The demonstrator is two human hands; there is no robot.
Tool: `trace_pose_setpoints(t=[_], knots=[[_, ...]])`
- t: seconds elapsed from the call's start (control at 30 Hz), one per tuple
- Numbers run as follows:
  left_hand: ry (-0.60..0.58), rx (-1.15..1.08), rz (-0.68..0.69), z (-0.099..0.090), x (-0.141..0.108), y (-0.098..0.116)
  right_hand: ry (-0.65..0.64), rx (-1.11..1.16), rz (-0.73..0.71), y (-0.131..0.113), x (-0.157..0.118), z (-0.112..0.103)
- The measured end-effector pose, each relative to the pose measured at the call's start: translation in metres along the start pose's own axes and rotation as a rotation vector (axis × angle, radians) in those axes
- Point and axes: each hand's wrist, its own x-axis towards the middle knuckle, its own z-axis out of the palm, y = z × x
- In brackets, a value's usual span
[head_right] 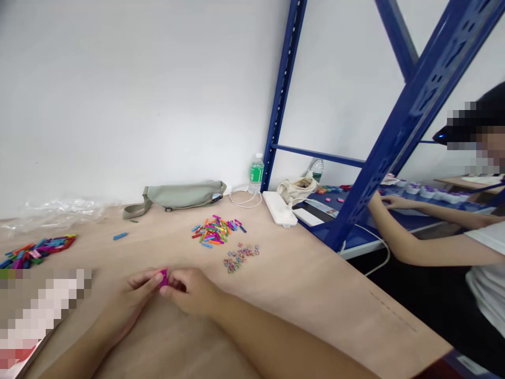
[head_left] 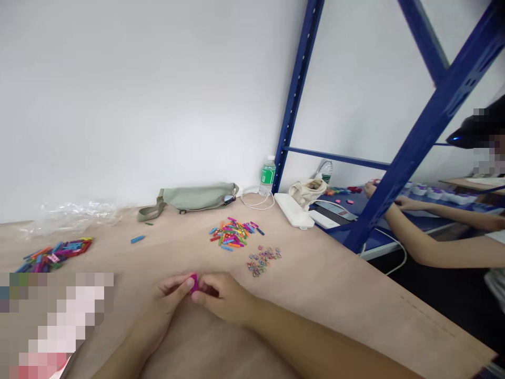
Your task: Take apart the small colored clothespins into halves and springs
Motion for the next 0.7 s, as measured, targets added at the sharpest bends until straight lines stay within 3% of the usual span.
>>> trace_pose_setpoints(t=[0.17, 0.3, 0.47, 0.7], knots=[[-0.025, 0.064, -0.041, -0.002, -0.001, 0.000, -0.025, 0.232, 0.168, 0.007, 0.000, 0.005], [-0.111, -0.028, -0.099, 0.001, -0.003, 0.004, -0.073, 0.363, 0.228, 0.009, -0.001, 0.006], [-0.225, -0.195, -0.114, 0.004, -0.004, 0.009, -0.114, 0.300, 0.151, 0.007, -0.003, 0.004], [-0.209, -0.192, -0.104, 0.002, -0.003, 0.008, -0.107, 0.029, -0.058, 0.007, -0.001, -0.003]])
